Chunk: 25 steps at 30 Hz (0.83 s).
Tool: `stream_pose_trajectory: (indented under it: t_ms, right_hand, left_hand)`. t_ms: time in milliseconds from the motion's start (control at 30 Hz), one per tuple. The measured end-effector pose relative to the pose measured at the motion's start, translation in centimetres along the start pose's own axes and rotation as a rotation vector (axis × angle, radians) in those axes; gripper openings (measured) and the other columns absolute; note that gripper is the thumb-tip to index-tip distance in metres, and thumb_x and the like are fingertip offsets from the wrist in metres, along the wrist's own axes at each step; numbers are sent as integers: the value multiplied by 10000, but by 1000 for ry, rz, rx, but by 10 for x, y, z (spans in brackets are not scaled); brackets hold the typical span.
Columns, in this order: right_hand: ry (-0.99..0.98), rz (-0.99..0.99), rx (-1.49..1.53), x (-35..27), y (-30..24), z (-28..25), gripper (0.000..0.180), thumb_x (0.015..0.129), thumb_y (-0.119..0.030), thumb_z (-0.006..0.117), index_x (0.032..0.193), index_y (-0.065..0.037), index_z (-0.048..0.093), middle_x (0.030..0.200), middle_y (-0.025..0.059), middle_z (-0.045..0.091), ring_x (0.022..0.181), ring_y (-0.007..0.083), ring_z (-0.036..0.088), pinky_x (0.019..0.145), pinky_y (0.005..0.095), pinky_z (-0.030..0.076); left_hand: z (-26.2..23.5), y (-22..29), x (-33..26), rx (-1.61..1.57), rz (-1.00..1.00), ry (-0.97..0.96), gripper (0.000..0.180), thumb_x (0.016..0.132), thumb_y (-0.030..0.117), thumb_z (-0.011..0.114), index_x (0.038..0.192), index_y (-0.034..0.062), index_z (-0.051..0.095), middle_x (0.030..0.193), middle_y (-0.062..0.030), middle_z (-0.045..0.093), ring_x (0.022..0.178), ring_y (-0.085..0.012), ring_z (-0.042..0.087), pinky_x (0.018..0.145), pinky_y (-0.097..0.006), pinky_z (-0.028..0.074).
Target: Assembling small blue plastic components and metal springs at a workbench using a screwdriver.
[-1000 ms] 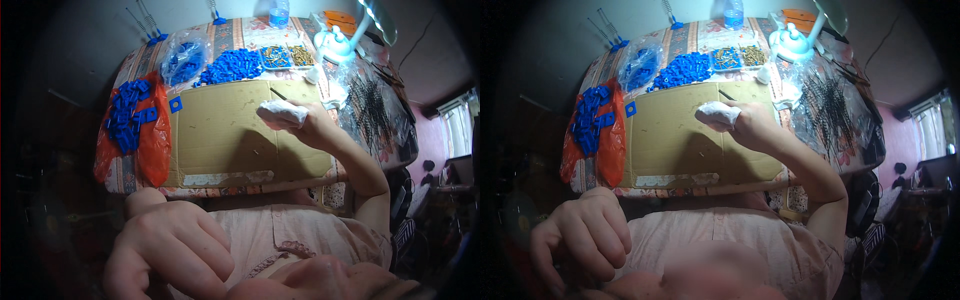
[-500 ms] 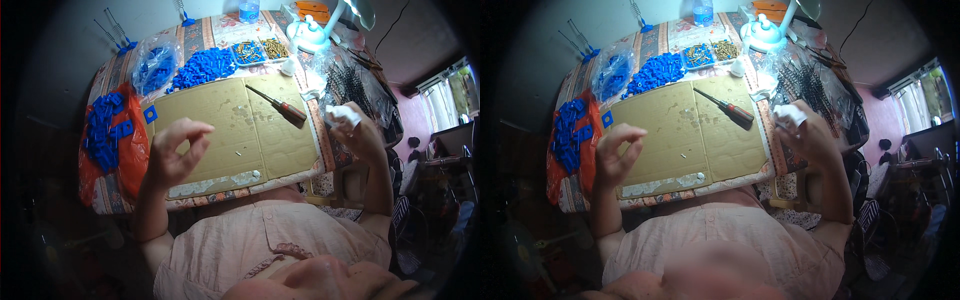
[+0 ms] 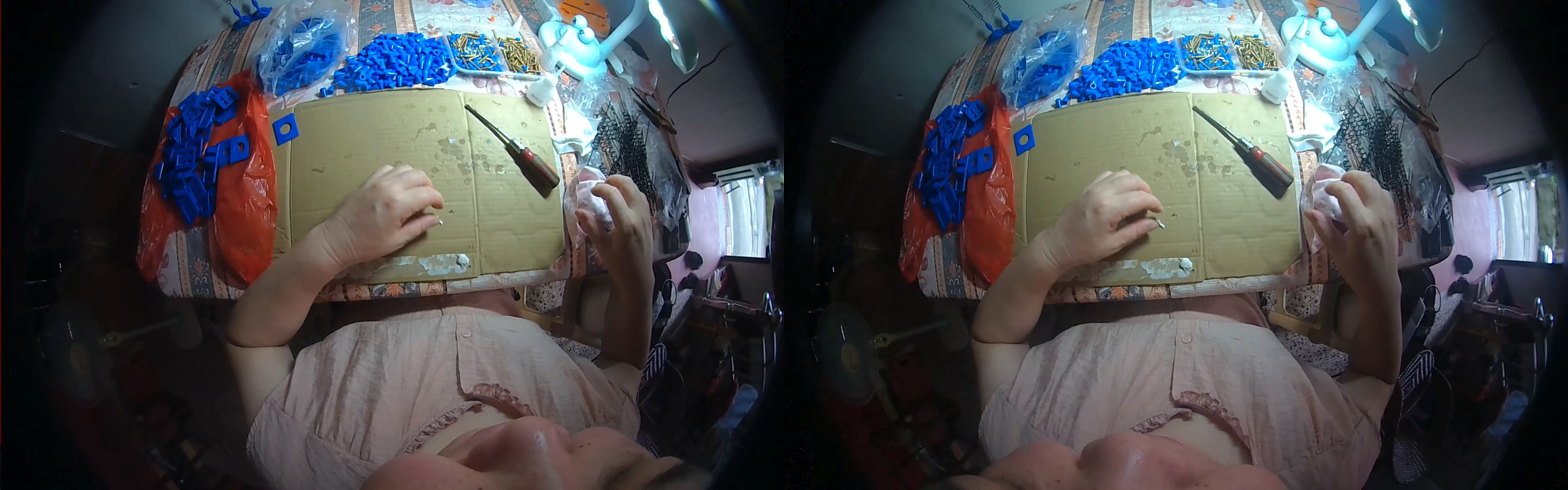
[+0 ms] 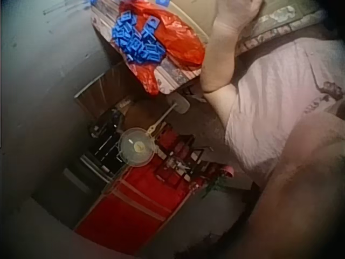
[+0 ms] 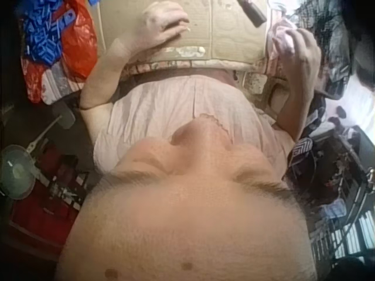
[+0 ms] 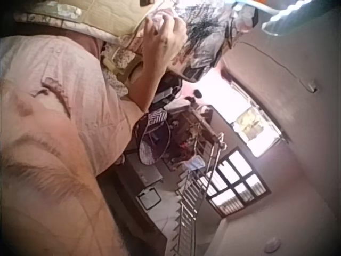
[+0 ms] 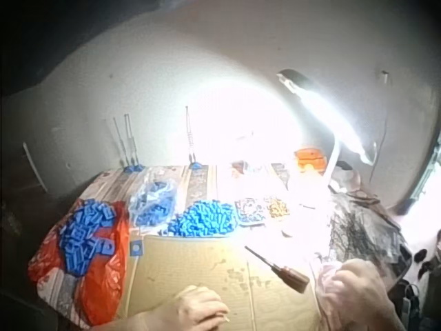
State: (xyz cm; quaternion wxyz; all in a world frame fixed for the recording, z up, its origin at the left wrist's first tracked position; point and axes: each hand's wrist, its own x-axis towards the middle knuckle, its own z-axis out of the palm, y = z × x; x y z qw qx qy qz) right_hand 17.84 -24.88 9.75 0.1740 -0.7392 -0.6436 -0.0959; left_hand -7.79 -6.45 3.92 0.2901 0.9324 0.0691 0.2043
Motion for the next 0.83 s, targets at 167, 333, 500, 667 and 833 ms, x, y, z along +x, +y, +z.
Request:
stream_pose_trajectory:
  t_ms: [167,333,500,667,833]
  right_hand:
    - [28,-68,34,8,-9,8,261,650,-138,703,856,-50,568,910,105,557,859,290,535,768,376,403]
    - [-36,-158,96,14,-14,8,233,667,-154,691,838,-60,564,876,91,557,864,270,541,773,366,399]
    - [100,-69,101,14,18,-3,176,679,-89,673,817,-47,574,819,93,564,770,261,554,700,335,416]
    - [288,282,17,-2,94,-32,126,758,-80,615,867,-35,572,802,108,571,701,230,578,640,322,448]
    - [317,560,-211,-26,183,-61,148,822,-114,558,946,-38,579,904,124,616,791,227,623,695,321,481]
  left_hand:
    - [12,5,2,66,31,-73,86,750,139,616,785,80,565,789,-45,523,799,-214,505,736,-328,367]
    - [12,12,3,115,63,-61,95,746,117,613,775,65,539,779,-61,511,791,-230,497,725,-333,368]
    - [8,6,5,47,55,-19,104,734,84,609,781,54,521,755,-90,512,737,-260,497,704,-339,378]
    - [4,7,11,-35,11,94,141,716,-39,568,843,17,543,771,-124,547,704,-289,535,650,-352,428]
    - [6,6,10,-37,-24,79,175,721,4,598,891,29,565,789,-120,557,720,-279,556,668,-354,445]
